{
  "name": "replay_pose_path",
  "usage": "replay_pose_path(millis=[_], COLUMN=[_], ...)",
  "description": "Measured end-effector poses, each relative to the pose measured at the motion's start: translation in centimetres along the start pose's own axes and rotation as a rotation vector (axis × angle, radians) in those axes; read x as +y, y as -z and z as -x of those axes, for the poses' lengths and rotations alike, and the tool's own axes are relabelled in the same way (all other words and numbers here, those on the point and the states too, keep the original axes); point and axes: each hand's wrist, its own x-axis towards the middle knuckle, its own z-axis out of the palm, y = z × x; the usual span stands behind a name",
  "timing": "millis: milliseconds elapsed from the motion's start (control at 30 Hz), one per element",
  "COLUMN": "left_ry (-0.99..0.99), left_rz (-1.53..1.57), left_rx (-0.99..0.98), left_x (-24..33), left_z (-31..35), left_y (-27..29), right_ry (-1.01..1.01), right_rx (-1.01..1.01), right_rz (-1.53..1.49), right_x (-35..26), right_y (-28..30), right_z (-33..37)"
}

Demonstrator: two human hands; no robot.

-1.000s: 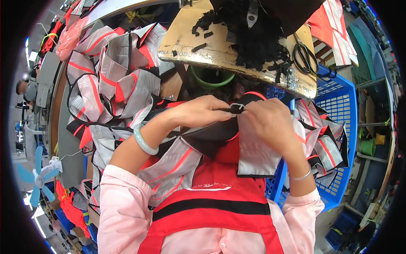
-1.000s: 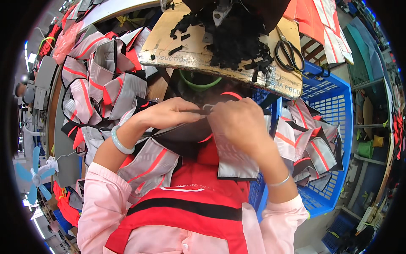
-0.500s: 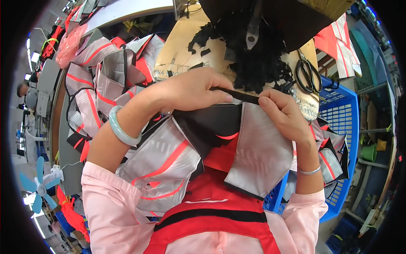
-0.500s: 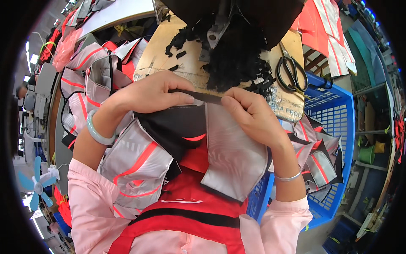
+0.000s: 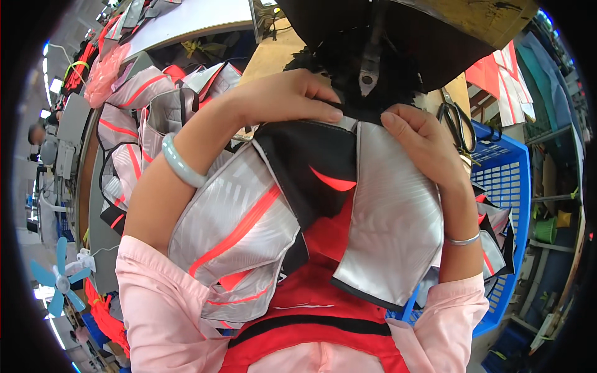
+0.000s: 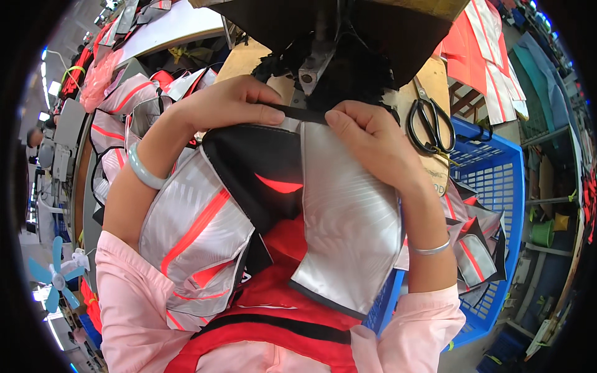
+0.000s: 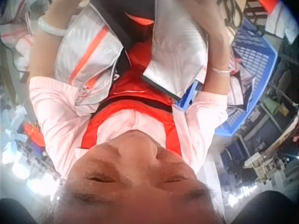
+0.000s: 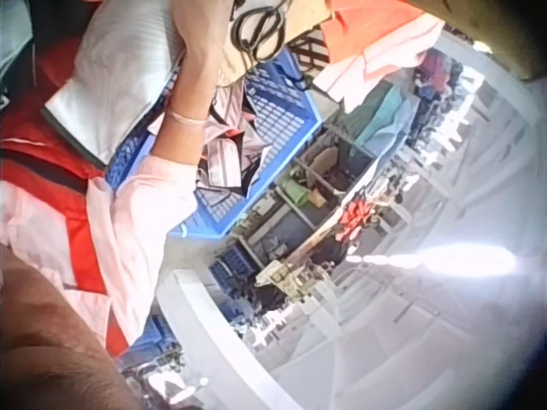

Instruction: The person sews reflective safety bags using a sewing machine, aligning the fabric edges and guiding them through the machine. They handle multiple bags, adjusting the material and occasionally using scissors to trim excess fabric. The finished bags are placed into a blue basket.

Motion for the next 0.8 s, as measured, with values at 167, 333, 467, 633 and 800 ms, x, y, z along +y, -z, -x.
replay_pose_path(millis=[167,333,467,633,800], left_ry=[0.036,0.049,0.028,0.057,0.07], left_rz=[0.044,0.008,0.03,0.055,0.196], left_rx=[-0.046,-0.015,0.008,-0.001,-0.009], left_x=[-0.4,-0.8,-1.7,-0.6,-0.8], left_z=[-1.8,-2.4,-2.8,-2.4,-2.9], left_y=[1.2,1.6,1.7,1.9,2.1], right_ry=[-0.021,0.009,0.005,0.027,0.004], right_rx=[0.017,0.017,0.019,0.066,0.071], right_rz=[-0.011,0.049,0.01,0.049,0.034], right_x=[0.6,1.0,1.1,0.8,0.8], right_y=[0.8,1.0,1.0,1.0,1.2], right_z=[-1.0,-1.9,-2.0,-2.0,-2.6])
